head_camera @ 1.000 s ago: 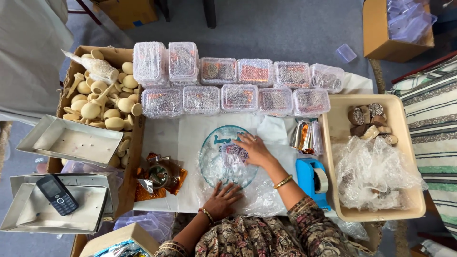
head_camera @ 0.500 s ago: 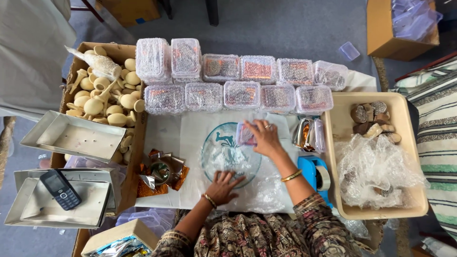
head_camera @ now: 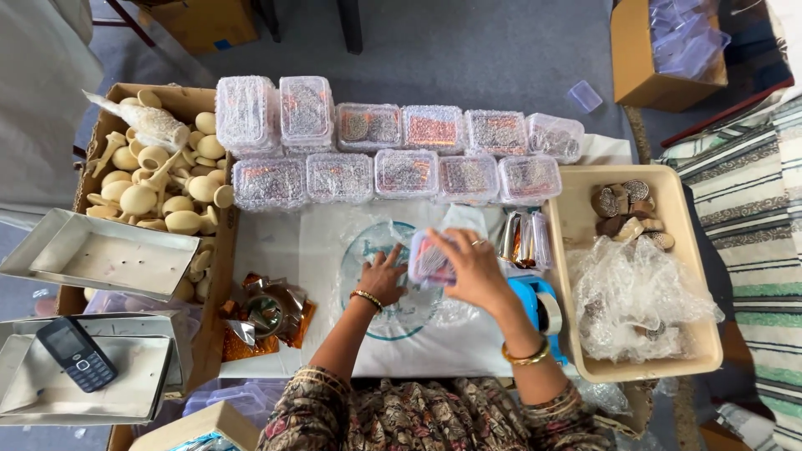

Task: The person wraps small plastic containers filled with beads in bubble wrap. They place a container on a sheet of bubble wrap, fold the wrap around it, and secure it with tape. The wrapped items are then placed in a tray.

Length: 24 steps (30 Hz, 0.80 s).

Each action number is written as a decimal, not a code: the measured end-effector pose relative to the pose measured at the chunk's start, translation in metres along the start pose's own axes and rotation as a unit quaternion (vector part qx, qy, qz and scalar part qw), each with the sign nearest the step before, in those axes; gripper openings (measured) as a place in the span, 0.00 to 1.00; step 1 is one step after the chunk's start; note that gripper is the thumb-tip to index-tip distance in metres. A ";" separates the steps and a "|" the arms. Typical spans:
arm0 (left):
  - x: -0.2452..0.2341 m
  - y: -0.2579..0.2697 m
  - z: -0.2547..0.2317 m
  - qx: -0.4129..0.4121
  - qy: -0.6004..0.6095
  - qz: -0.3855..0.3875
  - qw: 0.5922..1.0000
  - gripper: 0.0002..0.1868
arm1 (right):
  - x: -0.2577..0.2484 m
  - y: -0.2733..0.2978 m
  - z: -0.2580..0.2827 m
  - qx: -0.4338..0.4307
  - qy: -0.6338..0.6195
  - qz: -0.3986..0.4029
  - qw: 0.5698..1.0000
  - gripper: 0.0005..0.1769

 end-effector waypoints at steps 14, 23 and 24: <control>0.074 0.033 0.059 -0.056 0.480 -0.297 0.824 0.38 | 0.143 -0.029 0.010 0.018 -0.038 0.131 0.990 0.67; 0.031 0.057 0.038 -0.053 0.362 -0.272 0.890 0.34 | 0.160 -0.044 0.012 -0.017 -0.034 0.136 0.990 0.70; 0.022 0.064 0.031 -0.045 0.271 -0.264 0.925 0.33 | 0.162 -0.044 0.010 -0.021 -0.035 0.136 0.990 0.70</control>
Point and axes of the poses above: each hand's wrist, its own y-axis away from the middle knuckle, its own x-axis out of the palm, z = x × y, the point moved 3 cm from there along -y, towards the middle knuckle, and after that the axes turned 4 degrees about z, right-handed, at the moved point
